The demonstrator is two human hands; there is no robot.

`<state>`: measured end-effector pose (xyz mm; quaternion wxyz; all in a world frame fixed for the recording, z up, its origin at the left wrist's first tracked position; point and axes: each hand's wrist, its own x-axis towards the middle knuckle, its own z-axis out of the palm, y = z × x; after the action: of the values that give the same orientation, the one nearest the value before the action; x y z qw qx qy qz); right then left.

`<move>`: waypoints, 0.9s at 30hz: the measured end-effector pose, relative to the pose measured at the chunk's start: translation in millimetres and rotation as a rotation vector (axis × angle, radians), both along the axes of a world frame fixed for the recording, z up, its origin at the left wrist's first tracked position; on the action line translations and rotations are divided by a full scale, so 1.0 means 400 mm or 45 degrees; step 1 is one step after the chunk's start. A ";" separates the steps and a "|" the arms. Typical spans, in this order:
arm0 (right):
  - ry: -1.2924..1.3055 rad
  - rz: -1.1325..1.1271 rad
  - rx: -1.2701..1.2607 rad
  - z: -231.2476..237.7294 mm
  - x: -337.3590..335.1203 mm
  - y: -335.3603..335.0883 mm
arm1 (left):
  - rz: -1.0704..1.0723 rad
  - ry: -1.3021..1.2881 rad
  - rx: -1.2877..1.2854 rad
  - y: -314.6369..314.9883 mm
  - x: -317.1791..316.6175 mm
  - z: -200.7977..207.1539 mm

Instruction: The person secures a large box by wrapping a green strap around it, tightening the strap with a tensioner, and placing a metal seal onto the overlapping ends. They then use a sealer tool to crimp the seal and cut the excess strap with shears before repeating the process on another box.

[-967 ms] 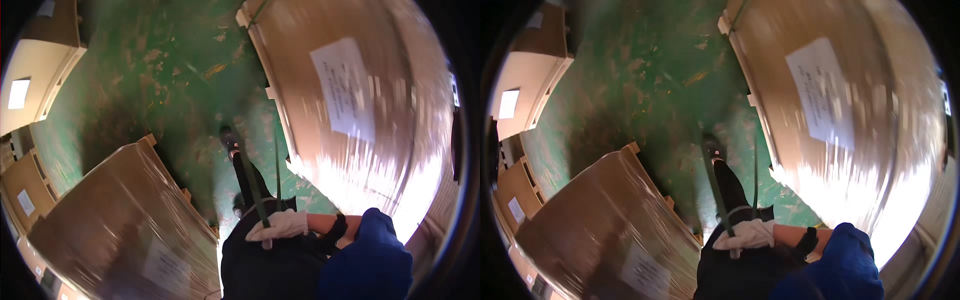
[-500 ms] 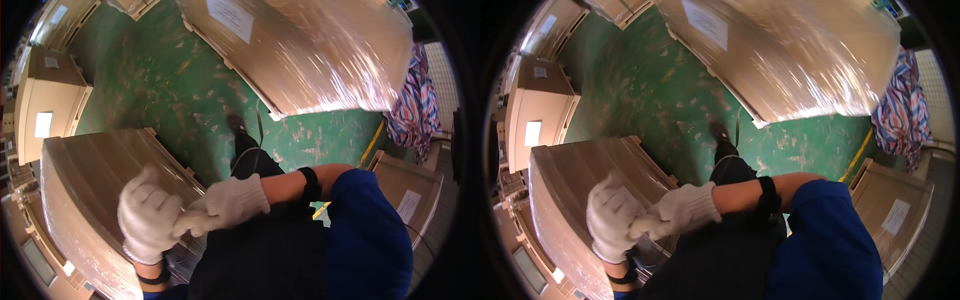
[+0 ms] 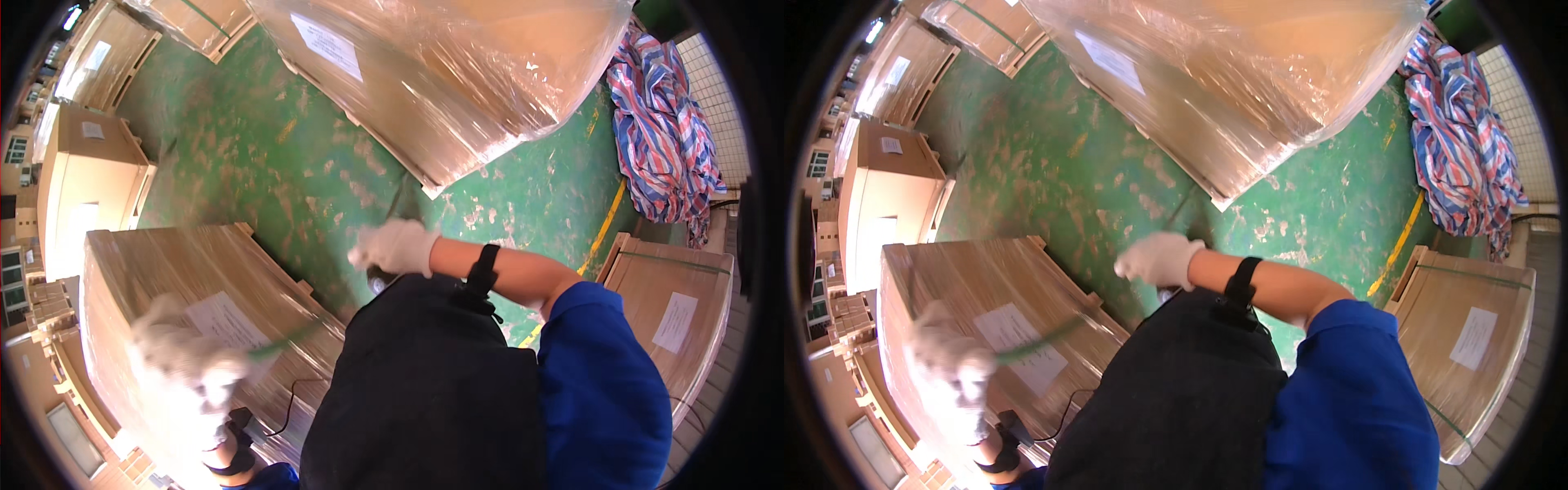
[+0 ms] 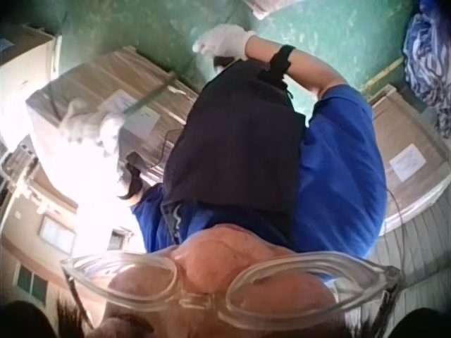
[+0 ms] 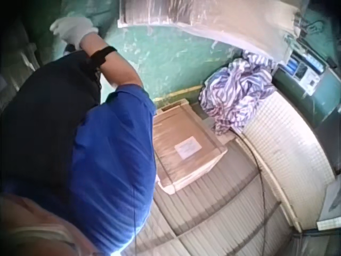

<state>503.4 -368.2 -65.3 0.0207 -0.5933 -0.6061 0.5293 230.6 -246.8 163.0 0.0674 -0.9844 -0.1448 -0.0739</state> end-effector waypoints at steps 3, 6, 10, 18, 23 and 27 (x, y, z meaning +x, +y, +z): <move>0.132 -0.301 0.072 0.049 0.042 0.012 | 0.032 -0.109 0.088 -0.021 0.012 -0.005; -0.050 0.062 -0.018 0.046 0.018 0.001 | -0.081 -0.135 -0.345 0.004 0.019 -0.007; -0.067 0.141 0.245 0.019 0.057 -0.029 | -0.115 -0.221 -0.018 0.006 0.037 -0.006; 0.102 -0.668 0.858 0.255 0.280 0.062 | 0.392 -0.530 -0.328 -0.025 0.035 0.002; 0.308 -1.028 1.074 0.508 0.339 0.041 | 0.275 -0.708 -0.619 -0.004 -0.024 -0.196; 0.568 -0.907 1.333 0.664 0.366 0.067 | 0.239 -0.710 -0.826 -0.015 0.005 -0.331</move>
<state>650.0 -341.6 200.1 0.6038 -0.5451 -0.5313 0.2365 232.6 -252.9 30.7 -0.2806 -0.8795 -0.2621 -0.2812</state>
